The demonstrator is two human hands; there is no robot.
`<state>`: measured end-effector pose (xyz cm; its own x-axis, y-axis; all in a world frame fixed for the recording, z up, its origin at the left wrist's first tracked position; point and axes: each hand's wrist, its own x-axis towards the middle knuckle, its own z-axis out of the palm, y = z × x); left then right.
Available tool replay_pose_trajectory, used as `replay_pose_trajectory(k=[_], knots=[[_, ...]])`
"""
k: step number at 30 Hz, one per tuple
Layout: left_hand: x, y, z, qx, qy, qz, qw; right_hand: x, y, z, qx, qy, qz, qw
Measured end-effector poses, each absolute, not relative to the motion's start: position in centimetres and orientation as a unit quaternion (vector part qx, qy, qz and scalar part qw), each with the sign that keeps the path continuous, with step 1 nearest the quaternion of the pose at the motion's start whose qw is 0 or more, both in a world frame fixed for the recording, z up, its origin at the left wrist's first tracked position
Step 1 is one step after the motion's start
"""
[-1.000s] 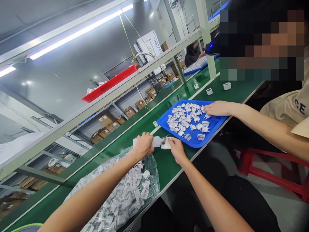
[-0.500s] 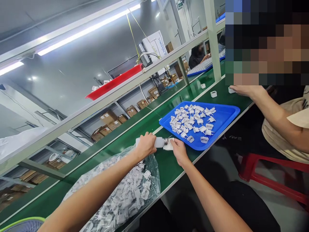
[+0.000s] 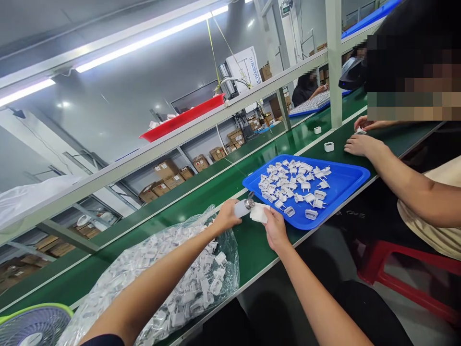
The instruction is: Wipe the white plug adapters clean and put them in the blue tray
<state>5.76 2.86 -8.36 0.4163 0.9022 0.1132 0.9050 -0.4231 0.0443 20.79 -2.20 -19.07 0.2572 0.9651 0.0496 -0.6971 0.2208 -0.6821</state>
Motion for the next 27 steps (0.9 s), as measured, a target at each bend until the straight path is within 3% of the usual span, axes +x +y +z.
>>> replay_pose_trajectory(k=[9, 15, 21, 27], knots=[[6.9, 7.4, -11.0, -0.679, -0.649, -0.33, -0.094, 21.0, -2.2, -19.3, -0.245, -0.212, 0.579, 0.748], [7.6, 8.2, -12.7, -0.628, -0.659, -0.394, -0.128, 21.1, -2.2, -19.3, -0.252, -0.213, 0.576, 0.748], [5.7, 7.0, -11.7, -0.658, -0.689, -0.289, -0.093, 21.1, -2.2, -19.6, -0.253, -0.204, 0.585, 0.743], [1.5, 2.6, -7.7, -0.766, -0.636, -0.013, -0.097, 21.2, -2.4, -19.5, -0.263, -0.211, 0.586, 0.737]])
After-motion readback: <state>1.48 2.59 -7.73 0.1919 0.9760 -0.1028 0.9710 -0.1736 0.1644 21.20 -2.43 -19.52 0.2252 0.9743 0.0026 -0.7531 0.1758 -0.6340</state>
